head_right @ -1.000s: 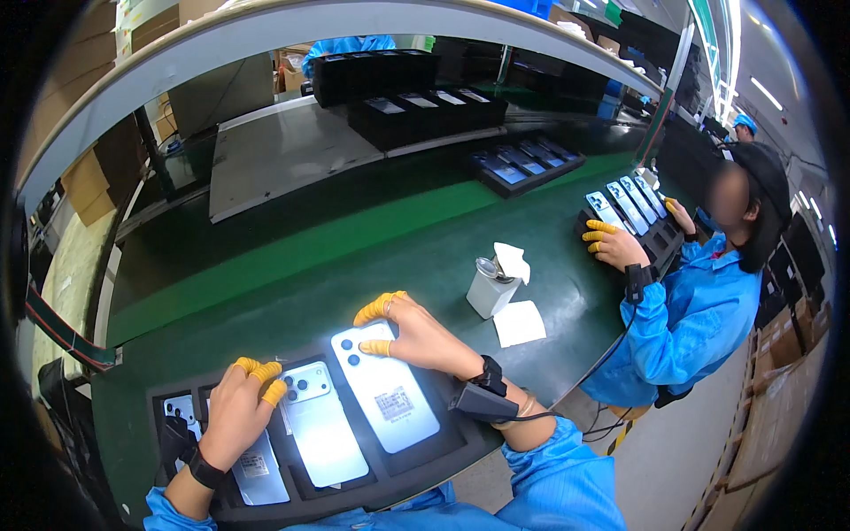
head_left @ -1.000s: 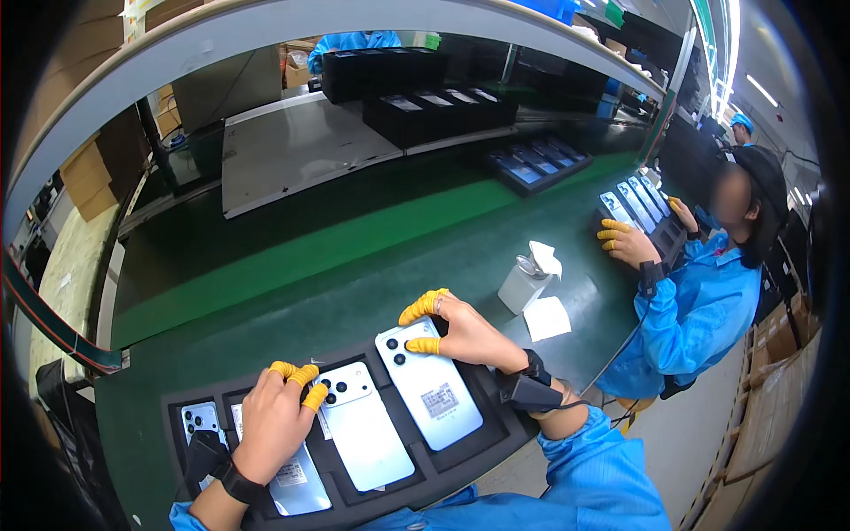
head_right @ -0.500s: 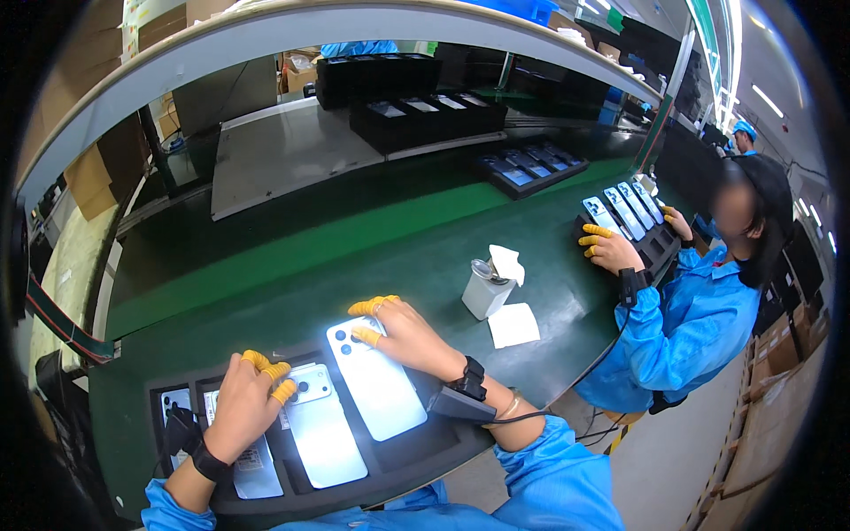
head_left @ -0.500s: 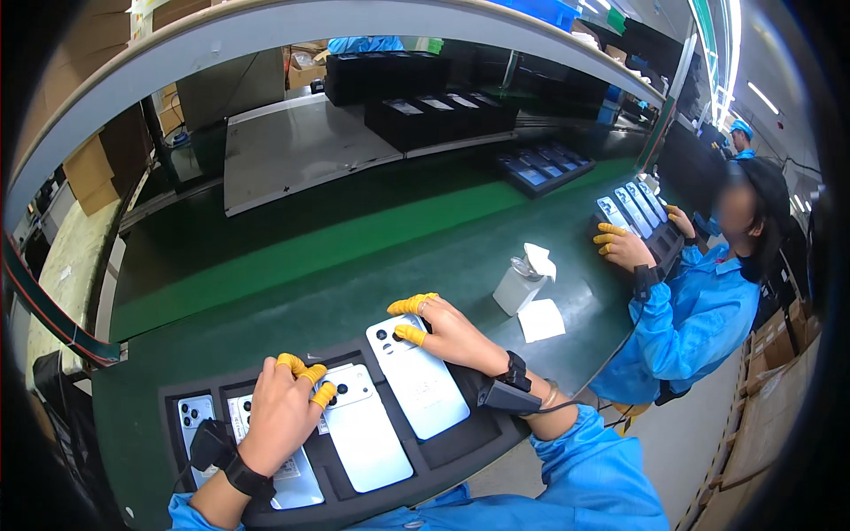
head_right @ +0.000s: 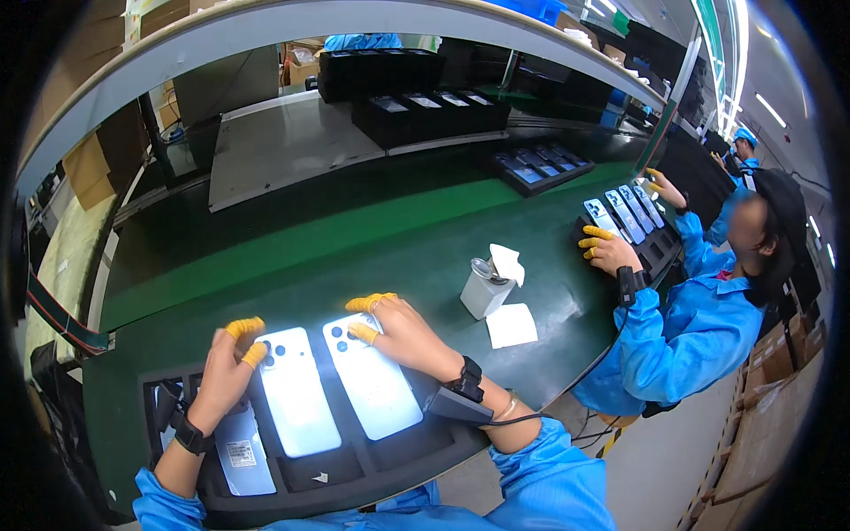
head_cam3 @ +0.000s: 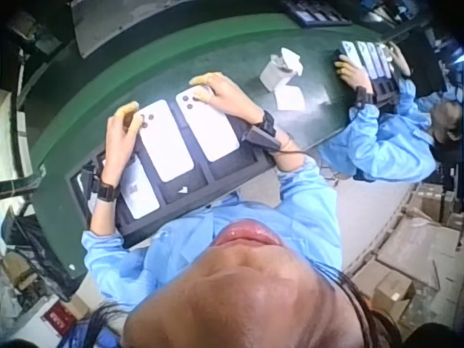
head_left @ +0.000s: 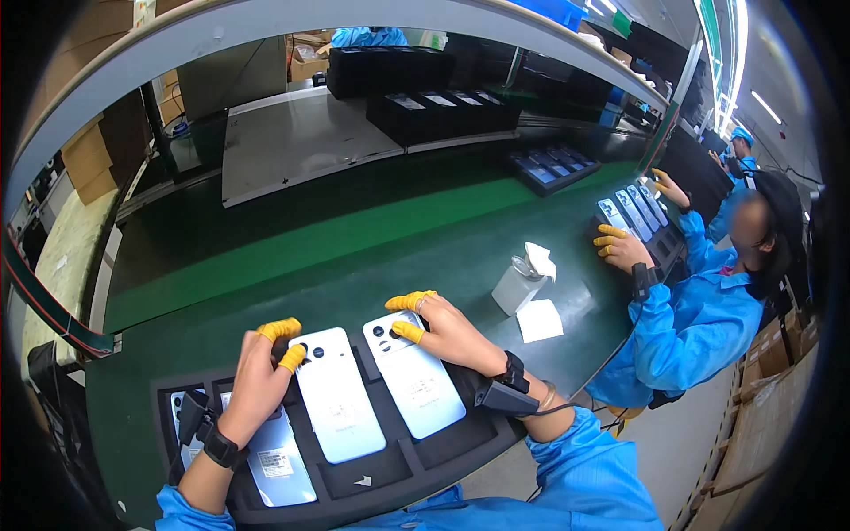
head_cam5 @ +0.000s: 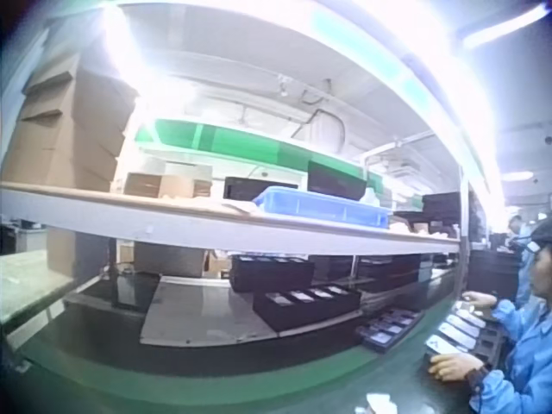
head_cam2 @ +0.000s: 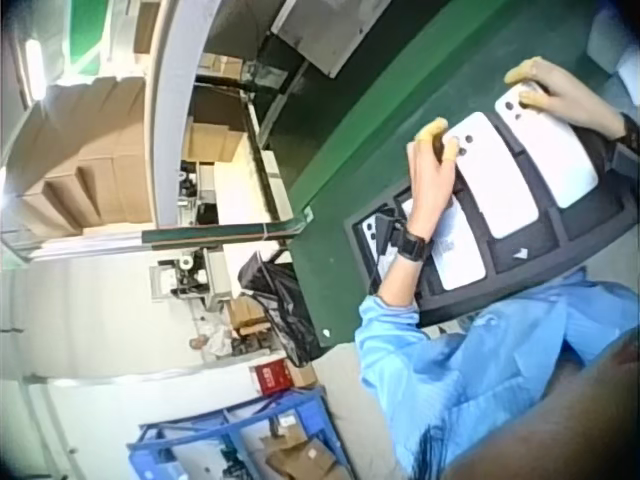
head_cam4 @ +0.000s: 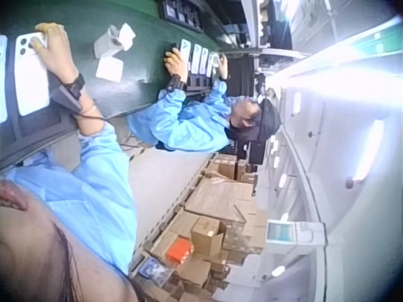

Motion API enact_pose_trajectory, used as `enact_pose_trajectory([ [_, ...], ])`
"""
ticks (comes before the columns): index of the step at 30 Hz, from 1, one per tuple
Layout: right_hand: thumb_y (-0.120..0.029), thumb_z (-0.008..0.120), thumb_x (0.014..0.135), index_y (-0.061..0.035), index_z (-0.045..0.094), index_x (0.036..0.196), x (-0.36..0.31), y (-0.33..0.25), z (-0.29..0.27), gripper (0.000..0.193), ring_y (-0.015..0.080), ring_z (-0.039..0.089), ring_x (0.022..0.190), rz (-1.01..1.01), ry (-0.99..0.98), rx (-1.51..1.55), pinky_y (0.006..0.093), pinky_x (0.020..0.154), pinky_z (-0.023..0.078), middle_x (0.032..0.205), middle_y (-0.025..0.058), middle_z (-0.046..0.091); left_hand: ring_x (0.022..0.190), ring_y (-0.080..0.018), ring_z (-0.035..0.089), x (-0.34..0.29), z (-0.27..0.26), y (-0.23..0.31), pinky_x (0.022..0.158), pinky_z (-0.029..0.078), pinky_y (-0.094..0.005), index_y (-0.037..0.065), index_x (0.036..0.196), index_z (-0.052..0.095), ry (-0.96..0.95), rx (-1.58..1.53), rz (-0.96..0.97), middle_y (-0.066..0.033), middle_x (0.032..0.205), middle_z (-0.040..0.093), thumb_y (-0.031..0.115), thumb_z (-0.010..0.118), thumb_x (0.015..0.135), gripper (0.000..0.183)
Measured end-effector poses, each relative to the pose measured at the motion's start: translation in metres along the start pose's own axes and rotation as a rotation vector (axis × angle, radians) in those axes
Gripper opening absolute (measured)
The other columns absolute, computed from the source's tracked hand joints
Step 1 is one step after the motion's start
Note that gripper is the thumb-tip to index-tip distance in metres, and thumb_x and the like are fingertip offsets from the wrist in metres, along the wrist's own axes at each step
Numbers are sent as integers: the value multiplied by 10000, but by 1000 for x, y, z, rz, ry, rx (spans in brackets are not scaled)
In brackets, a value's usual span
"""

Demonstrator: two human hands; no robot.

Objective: Cleaning the back panels and camera lenses of several smartphones with a cloth on an assembly line.

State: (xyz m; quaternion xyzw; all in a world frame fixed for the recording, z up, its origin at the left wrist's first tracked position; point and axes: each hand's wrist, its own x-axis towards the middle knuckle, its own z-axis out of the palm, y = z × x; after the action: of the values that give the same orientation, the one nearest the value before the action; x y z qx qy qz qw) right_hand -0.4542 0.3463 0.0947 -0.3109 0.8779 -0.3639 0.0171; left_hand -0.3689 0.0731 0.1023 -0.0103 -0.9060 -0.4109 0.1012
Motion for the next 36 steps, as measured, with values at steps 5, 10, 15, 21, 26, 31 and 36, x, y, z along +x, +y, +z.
enact_pose_trajectory([
  [5, -224, 586, 883, -27, 582, 1185, 0, 3, 2, 361, 305, 523, 1069, -1, 11, -21, 370, 937, 389, 1141, 177, 596, 873, -314, 565, -9, -39, 12, 764, 470, -393, 7, 952, 641, 85, 520, 266, -143, 900, 608, 115, 662, 770, 213],
  [10, -231, 593, 880, -27, 579, 1190, -2, 2, 0, 371, 303, 524, 1064, -15, -8, -39, 373, 937, 389, 1133, 171, 598, 802, -321, 606, -29, -58, 16, 686, 504, -415, -6, 793, 692, -150, 678, 61, -163, 820, 635, 219, 669, 769, 228],
  [15, -236, 598, 880, -30, 576, 1190, -1, -2, -2, 374, 304, 524, 1061, -17, -24, -72, 373, 935, 392, 1128, 168, 597, 835, -310, 602, -39, -56, 14, 733, 513, -392, -10, 872, 707, -187, 707, 168, -170, 875, 628, 247, 681, 774, 277],
  [21, -241, 594, 885, -33, 575, 1192, -2, 1, 0, 371, 307, 522, 1069, -31, -13, -48, 372, 939, 391, 1127, 168, 598, 845, -303, 588, -36, -57, 11, 763, 505, -383, 4, 865, 711, -230, 747, 160, -171, 854, 610, 250, 669, 783, 262],
  [26, -268, 590, 885, -22, 589, 1170, -3, 4, 2, 377, 314, 534, 1051, -56, 31, -42, 378, 935, 394, 1098, 173, 610, 866, -294, 572, -24, -75, 16, 741, 490, -376, 23, 907, 672, -296, 496, 100, -129, 873, 615, 233, 676, 768, 252],
  [31, -263, 583, 896, -29, 586, 1178, -1, 3, 1, 367, 301, 531, 1071, -44, 3, -51, 370, 943, 394, 1129, 165, 599, 832, -252, 598, -15, -92, 11, 760, 483, -324, 46, 1012, 664, -470, 220, -155, -125, 900, 638, 164, 715, 756, 287],
  [36, -269, 584, 896, -27, 589, 1172, -1, 8, 3, 367, 300, 526, 1077, -38, 8, -70, 371, 942, 395, 1131, 159, 599, 819, -249, 600, -5, -78, -17, 761, 483, -316, 39, 1013, 670, -303, 91, -128, -131, 935, 625, 74, 693, 767, 250],
])
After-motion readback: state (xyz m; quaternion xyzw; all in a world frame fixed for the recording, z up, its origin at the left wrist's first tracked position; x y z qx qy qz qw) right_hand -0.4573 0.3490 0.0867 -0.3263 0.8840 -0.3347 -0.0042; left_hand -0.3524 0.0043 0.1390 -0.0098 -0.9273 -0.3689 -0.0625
